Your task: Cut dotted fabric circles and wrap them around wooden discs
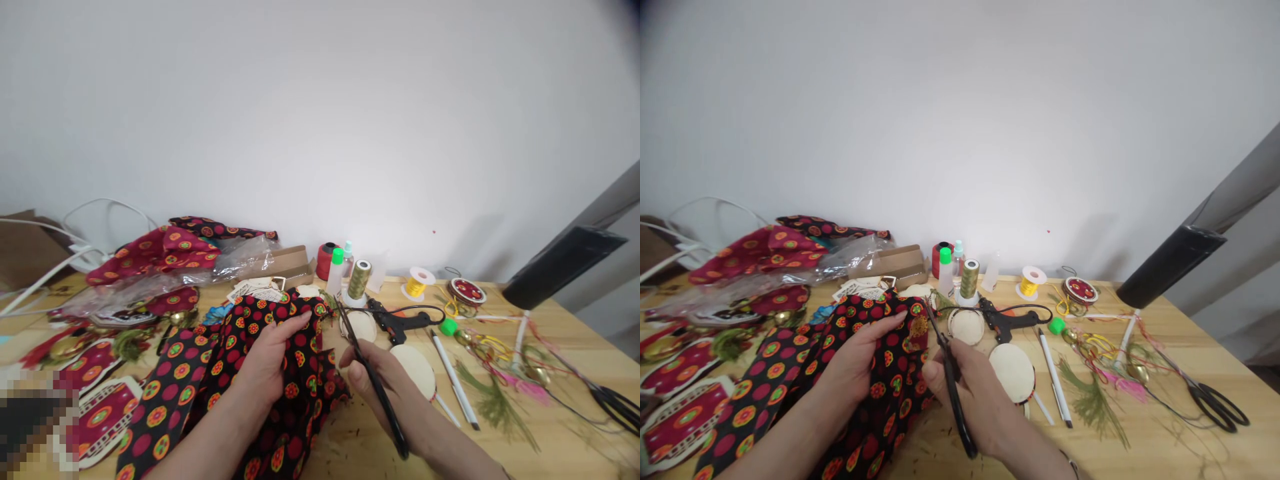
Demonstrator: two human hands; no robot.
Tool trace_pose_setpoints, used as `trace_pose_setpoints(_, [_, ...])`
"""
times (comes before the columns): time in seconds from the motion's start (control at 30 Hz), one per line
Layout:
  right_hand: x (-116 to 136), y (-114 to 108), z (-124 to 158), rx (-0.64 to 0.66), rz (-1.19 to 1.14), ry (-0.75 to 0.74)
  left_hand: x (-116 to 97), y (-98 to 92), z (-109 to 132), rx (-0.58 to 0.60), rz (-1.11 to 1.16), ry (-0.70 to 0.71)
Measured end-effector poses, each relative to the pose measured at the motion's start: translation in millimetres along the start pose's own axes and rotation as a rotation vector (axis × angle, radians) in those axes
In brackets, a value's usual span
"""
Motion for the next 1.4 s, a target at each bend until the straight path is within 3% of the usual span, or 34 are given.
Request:
trace_pose_setpoints(0.2, [-1.0,26.0,9.6,0.066,0.088,0.052,-2.5,3.9,-2.8,0.077,-0.002,0.049])
trace_pose_setpoints(0.47, [-19.0,15.3,-2.3,0.010,0.347,0.131,-7.4,7.3,0.8,0.092,-0.062,0.129])
trace_pose_setpoints(0.67, [-12.7,25.7,-0.6,0.106,0.308,0.098,-8.2,5.9,3.4,0.044,-0.078,0.164])
trace_pose_setpoints(1.07, [-8.8,29.2,0.7,0.034,0.279,0.086,0.8,11.7,9.6,0.073,-0.073,0.170])
trace_pose_setpoints(1.4, [-11.9,32.9,0.1,0.047,0.219,0.084,5.7,9.5,7.8,0.045,-0.089,0.163])
Point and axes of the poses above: each hand's wrist, its own z-axis away from the middle knuckle, its own y-axis out of the palm, x = y × z, the point moved 10 cm from there along -z, towards the middle knuckle, and after that the axes turned 5 degrees about z, right-handed, at the moved point
